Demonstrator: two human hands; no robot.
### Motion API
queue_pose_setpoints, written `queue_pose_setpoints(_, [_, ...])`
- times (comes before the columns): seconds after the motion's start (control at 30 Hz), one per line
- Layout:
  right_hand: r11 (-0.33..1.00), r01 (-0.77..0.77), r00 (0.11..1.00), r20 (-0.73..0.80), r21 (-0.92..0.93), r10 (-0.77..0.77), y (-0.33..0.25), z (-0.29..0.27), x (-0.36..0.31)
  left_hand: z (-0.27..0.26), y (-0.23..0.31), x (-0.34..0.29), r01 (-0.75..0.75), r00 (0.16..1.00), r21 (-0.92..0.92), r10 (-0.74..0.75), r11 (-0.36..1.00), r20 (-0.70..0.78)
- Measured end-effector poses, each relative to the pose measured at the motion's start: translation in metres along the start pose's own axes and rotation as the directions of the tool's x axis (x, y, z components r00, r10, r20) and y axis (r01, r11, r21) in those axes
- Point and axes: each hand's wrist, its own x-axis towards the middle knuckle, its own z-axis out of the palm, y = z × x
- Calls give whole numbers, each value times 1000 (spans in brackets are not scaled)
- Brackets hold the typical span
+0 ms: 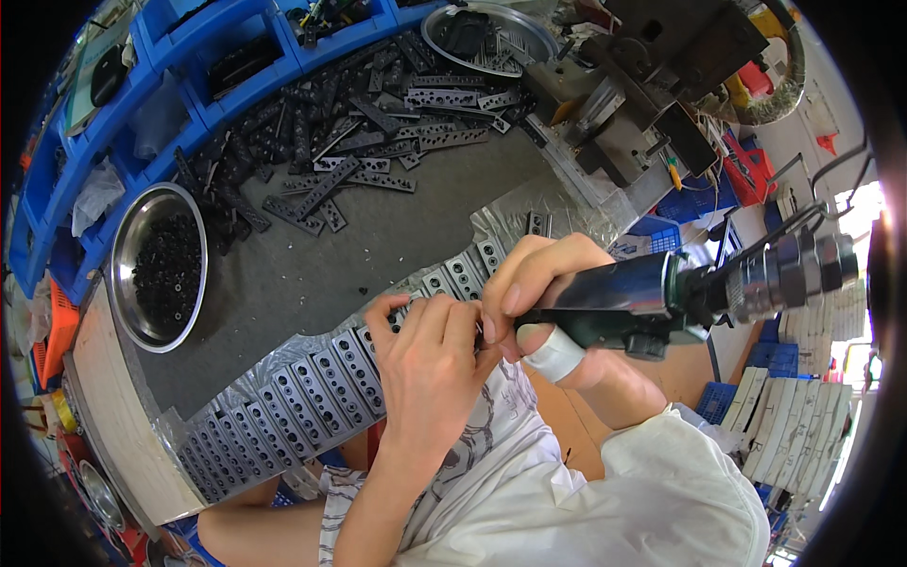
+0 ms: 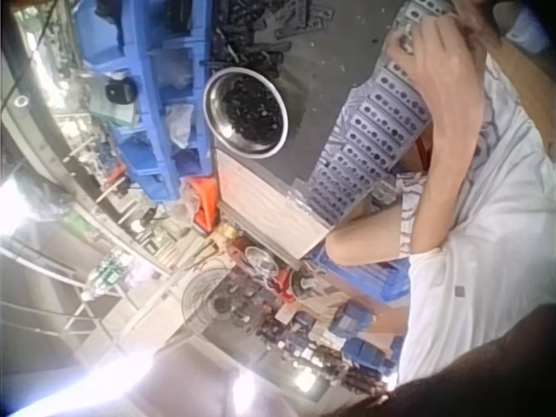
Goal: The person aligns metal brackets on a workbench, attaches small components and inserts screws into them by hand, then tightens the screws using a pneumatic screwdriver.
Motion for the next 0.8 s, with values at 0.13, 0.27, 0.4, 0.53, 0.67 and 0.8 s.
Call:
queue_pose_setpoints(0.13, [999,8,998,-54,-45,-11,-5,6,-1,-1,1,-1,-7,999,10,6,1000,39])
queue_pose_setpoints(0.27, [956,270,962,65,-114,-264,27,-4,-2,0,0,-1,2,999,33,-4,999,34])
queue_pose_setpoints(0.4, [978,194,981,9,-75,-194,41,-6,-1,-9,6,10,58,997,23,-59,998,55])
queue_pose_setpoints(0.53, [984,136,991,17,-110,-135,47,-8,-3,1,-5,4,15,988,115,-33,993,151])
queue_pose_setpoints(0.67, [900,213,974,151,-381,-167,42,-9,4,2,-7,3,31,988,93,-45,995,145])
queue_pose_setpoints(0.8, [957,245,968,86,-155,-234,47,-2,8,-4,-4,5,58,989,70,-67,996,133])
